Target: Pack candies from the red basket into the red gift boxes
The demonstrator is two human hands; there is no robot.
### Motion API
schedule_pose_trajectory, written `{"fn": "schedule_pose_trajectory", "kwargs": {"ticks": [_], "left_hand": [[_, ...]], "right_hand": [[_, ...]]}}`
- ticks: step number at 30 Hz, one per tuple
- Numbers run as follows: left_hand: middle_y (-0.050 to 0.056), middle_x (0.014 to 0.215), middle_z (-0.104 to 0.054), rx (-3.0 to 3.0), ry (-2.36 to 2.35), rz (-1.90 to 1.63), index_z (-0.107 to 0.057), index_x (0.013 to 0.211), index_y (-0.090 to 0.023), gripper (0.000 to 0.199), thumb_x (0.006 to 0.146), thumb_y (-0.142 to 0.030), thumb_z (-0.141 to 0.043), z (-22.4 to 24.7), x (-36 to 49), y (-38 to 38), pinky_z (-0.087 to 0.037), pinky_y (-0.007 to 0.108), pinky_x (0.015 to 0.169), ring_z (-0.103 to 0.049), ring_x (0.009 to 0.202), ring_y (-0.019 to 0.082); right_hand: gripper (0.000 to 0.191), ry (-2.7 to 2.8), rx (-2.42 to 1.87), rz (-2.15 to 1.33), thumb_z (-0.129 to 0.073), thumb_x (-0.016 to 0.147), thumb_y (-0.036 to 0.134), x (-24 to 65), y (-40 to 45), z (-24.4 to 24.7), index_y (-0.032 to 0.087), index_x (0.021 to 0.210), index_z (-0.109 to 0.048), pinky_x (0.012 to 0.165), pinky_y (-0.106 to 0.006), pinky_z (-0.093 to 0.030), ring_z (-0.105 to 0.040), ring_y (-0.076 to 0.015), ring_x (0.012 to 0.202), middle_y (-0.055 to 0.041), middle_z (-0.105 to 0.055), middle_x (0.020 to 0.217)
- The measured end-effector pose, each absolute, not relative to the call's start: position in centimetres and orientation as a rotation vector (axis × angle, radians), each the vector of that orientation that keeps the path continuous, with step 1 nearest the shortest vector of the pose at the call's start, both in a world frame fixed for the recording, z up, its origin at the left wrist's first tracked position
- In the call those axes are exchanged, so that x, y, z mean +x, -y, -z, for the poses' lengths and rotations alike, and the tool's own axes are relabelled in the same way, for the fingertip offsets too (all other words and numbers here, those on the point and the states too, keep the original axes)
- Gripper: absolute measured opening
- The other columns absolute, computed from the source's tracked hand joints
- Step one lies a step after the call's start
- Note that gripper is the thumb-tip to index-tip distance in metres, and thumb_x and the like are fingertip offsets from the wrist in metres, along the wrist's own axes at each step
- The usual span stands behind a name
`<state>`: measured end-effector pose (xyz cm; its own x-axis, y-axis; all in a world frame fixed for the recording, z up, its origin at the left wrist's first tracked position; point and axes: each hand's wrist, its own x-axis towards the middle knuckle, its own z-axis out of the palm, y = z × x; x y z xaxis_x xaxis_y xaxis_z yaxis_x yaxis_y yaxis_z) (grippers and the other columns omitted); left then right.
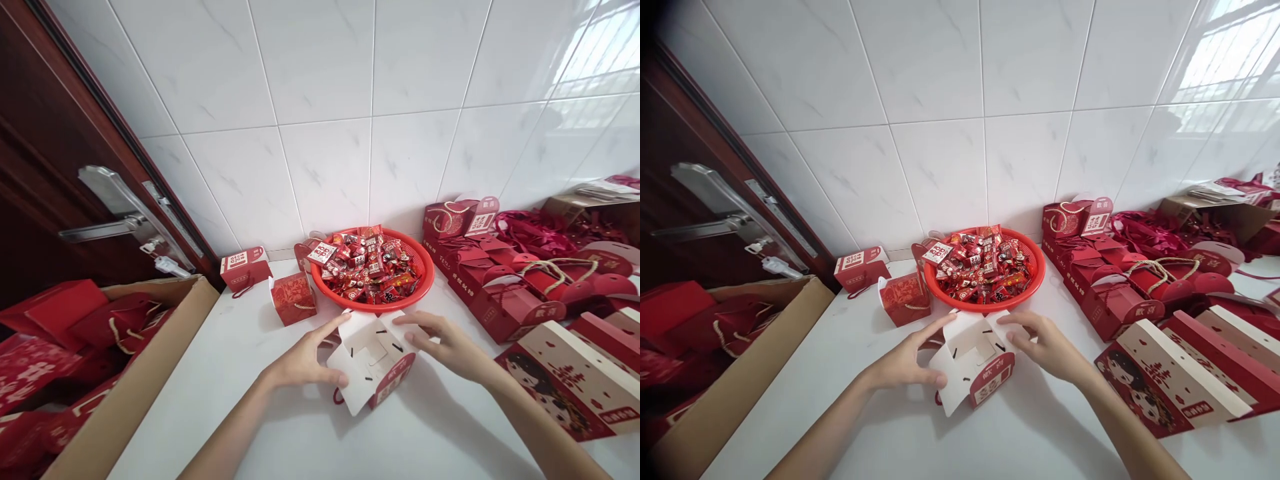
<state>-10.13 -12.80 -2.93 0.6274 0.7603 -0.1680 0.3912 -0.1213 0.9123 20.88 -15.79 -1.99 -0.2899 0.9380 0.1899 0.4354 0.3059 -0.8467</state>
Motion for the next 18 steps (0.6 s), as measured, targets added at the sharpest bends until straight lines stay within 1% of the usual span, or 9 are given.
{"fn": "schedule_pose_trajectory", "kwargs": {"ticks": [2, 4, 7, 9, 11, 13, 15, 18], "left_hand": [[0.008, 0.162, -0.037, 1.874, -1.008, -0.366, -0.039, 0.155, -0.034, 0.106, 0.063, -0.05, -0.089, 1.6, -10.3, 12.9, -0.034, 0.049, 0.119, -0.036, 0.147, 0.037], [0.007, 0.157, -0.045, 1.975, -1.045, -0.368, -0.051, 0.148, -0.034, 0.088, 0.069, -0.052, -0.085, 0.1, -10.6, 12.7, -0.036, 0.049, 0.119, -0.04, 0.145, 0.036], [0.008, 0.142, -0.06, 1.987, -1.086, -0.538, -0.066, 0.132, -0.029, 0.057, 0.08, -0.053, -0.074, -1.8, -10.8, 11.6, -0.045, 0.045, 0.113, -0.055, 0.133, 0.032], [0.008, 0.132, -0.068, 1.946, -1.107, -0.658, -0.071, 0.124, -0.026, 0.047, 0.085, -0.05, -0.068, -2.6, -10.4, 10.2, -0.051, 0.043, 0.106, -0.064, 0.121, 0.029], [0.007, 0.126, -0.071, 1.962, -1.121, -0.719, -0.073, 0.119, -0.024, 0.04, 0.087, -0.046, -0.065, -3.0, -9.5, 8.5, -0.055, 0.041, 0.1, -0.068, 0.113, 0.028], [0.007, 0.125, -0.072, 2.084, -1.137, -0.724, -0.074, 0.116, -0.022, 0.034, 0.088, -0.039, -0.062, -3.2, -8.2, 6.6, -0.055, 0.038, 0.099, -0.068, 0.112, 0.027], [0.007, 0.125, -0.072, 2.283, -1.198, -0.628, -0.073, 0.119, -0.021, 0.035, 0.089, -0.033, -0.06, -3.3, -6.7, 4.7, -0.053, 0.037, 0.101, -0.067, 0.114, 0.026], [0.011, 0.126, -0.07, 2.491, -1.358, -0.376, -0.069, 0.125, -0.019, 0.041, 0.086, -0.028, -0.063, -2.9, -4.7, 2.2, -0.05, 0.039, 0.102, -0.066, 0.116, 0.029]], "right_hand": [[0.032, 1.898, -1.226, -0.751, -0.058, 0.092, 0.046, 21.5, 14.5, 0.5, 0.02, 0.1, -0.076, 0.074, -0.035, -0.06, -0.072, -0.0245, 0.088, -0.0101, -0.077, 0.104], [0.03, 1.896, -1.22, -0.646, -0.057, 0.093, 0.044, 21.7, 12.9, -0.9, 0.02, 0.097, -0.076, 0.075, -0.035, -0.06, -0.072, -0.0236, 0.087, -0.0094, -0.077, 0.101], [0.025, 1.938, -1.237, -0.563, -0.056, 0.093, 0.037, 21.4, 9.9, -2.2, 0.02, 0.096, -0.075, 0.074, -0.033, -0.058, -0.072, -0.0215, 0.083, -0.0072, -0.078, 0.098], [0.021, 2.044, -1.303, -0.524, -0.057, 0.092, 0.029, 20.5, 7.9, -2.3, 0.019, 0.098, -0.074, 0.074, -0.031, -0.056, -0.071, -0.0201, 0.081, -0.0058, -0.077, 0.093], [0.018, 2.186, -1.375, -0.476, -0.06, 0.09, 0.021, 19.3, 6.0, -2.0, 0.019, 0.1, -0.074, 0.076, -0.03, -0.054, -0.071, -0.0196, 0.085, -0.0051, -0.077, 0.094], [0.016, 2.283, -1.401, -0.454, -0.066, 0.085, 0.018, 18.1, 4.6, -1.5, 0.019, 0.098, -0.073, 0.076, -0.029, -0.052, -0.071, -0.0204, 0.085, -0.0043, -0.077, 0.093], [0.015, 2.335, -1.419, -0.438, -0.071, 0.082, 0.019, 17.1, 3.5, -1.0, 0.02, 0.097, -0.073, 0.074, -0.029, -0.05, -0.07, -0.0223, 0.084, -0.0048, -0.077, 0.092], [0.023, 2.366, -1.496, -0.405, -0.07, 0.084, 0.024, 16.3, 2.3, -0.4, 0.018, 0.106, -0.072, 0.074, -0.03, -0.048, -0.07, -0.0259, 0.087, -0.0087, -0.077, 0.097]]}}
